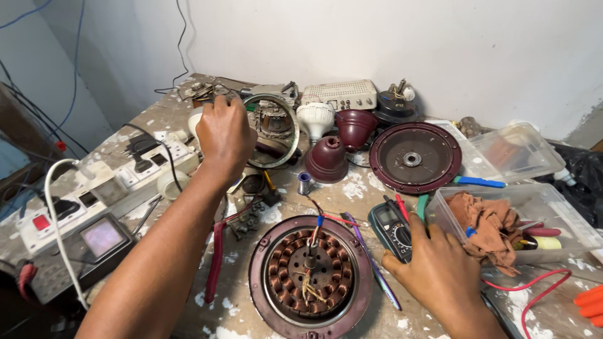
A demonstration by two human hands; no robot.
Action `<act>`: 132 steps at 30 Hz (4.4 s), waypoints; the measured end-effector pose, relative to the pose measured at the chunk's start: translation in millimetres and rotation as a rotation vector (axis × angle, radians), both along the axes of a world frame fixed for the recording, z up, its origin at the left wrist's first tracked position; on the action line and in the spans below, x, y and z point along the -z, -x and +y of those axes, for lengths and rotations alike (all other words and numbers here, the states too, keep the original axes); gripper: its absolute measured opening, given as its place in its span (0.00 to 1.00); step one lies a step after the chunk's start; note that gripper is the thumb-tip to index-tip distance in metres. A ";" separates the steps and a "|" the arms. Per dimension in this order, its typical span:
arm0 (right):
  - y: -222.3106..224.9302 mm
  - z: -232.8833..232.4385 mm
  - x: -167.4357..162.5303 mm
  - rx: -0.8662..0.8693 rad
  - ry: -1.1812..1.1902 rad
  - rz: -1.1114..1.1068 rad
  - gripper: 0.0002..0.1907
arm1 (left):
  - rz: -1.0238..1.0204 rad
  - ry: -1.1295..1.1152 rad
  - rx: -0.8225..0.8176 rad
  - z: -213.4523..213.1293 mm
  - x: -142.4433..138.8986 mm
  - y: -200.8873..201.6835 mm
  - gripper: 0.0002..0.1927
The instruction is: The person works on a ceiling fan motor stator on a cluttered workbench. They first adjust the copper windings and brush debris from the coils with a toothbrush, then attach wires and use a multimeter with red and black probes to test the winding terminals, repositioning the probes on different coil contacts.
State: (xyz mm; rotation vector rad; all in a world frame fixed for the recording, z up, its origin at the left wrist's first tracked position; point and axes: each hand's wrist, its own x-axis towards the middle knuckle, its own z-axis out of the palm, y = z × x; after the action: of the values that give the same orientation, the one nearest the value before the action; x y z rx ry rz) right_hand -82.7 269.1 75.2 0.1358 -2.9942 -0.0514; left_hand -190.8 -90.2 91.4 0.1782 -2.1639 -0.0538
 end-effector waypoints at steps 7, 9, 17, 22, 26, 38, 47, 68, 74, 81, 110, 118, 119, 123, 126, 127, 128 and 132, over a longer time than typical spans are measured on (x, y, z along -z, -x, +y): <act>1.8 -1.0 -3.6 0.023 -0.003 -0.053 0.50 | -0.020 -0.048 -0.025 2.8 14.8 26.5 0.09; 2.8 -1.3 -3.5 0.026 -0.008 -0.060 0.50 | -0.017 -0.066 -0.021 0.9 17.3 28.7 0.08; 3.2 -0.5 -1.3 0.040 -0.010 -0.070 0.50 | 0.065 -0.209 0.096 -6.7 13.8 12.5 0.08; 3.9 0.5 1.8 0.000 0.000 0.005 0.47 | 0.042 -0.336 0.078 -8.0 10.0 -1.5 0.08; 0.6 0.9 4.8 0.005 0.049 0.057 0.46 | 0.057 -0.408 0.075 -7.0 9.8 -12.2 0.10; -9.2 -19.5 -34.8 -0.190 0.217 0.638 0.21 | 0.235 -0.761 0.018 -7.9 11.7 -38.5 0.14; 81.3 -97.2 -96.9 -0.531 0.232 0.097 0.25 | 0.246 -0.861 -0.064 -30.7 21.6 -42.9 0.16; 223.9 -265.7 7.5 -1.116 0.330 -0.175 0.26 | 0.502 -0.919 -0.069 -27.9 -4.3 -59.2 0.13; 224.1 -280.4 6.2 -0.880 0.512 -0.162 0.12 | 0.489 -1.017 -0.031 -30.2 -6.8 -59.8 0.15; 197.9 -251.2 -18.5 -0.545 0.898 -0.916 0.11 | 0.435 -1.149 -0.040 -36.2 -8.3 -60.7 0.16; 107.2 -126.2 -62.8 -0.348 0.342 -0.153 0.18 | -0.036 -1.129 -0.056 -28.0 62.5 1.9 0.15; 106.2 -111.9 -55.2 -0.357 0.363 -0.169 0.19 | -0.081 -1.092 -0.038 -24.2 75.9 11.6 0.15; 105.8 -110.9 -55.3 -0.365 0.363 -0.165 0.19 | -0.090 -1.092 -0.039 -23.9 75.7 11.6 0.15; 102.5 -106.4 -55.9 -0.308 0.342 -0.207 0.19 | -0.145 -1.112 -0.022 -21.9 70.8 8.5 0.14; 98.5 -102.6 -55.1 -0.301 0.352 -0.203 0.20 | -0.233 -1.146 0.019 -20.3 66.7 5.5 0.15; 96.8 -100.5 -55.0 -0.299 0.354 -0.203 0.20 | -0.234 -1.136 0.034 -18.9 66.6 4.6 0.15; 95.3 -98.5 -55.0 -0.297 0.357 -0.202 0.20 | -0.234 -1.125 0.050 -17.7 66.9 4.3 0.15; 89.9 -87.8 -57.6 -0.252 0.335 -0.215 0.20 | -0.120 -0.980 0.039 -13.6 72.7 5.9 0.15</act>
State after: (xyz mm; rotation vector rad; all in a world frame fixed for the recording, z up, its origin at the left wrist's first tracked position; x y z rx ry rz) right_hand -172.6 181.3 132.8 0.5063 -3.1115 0.5200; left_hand -196.7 -103.9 18.7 0.7022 -2.0817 -1.1493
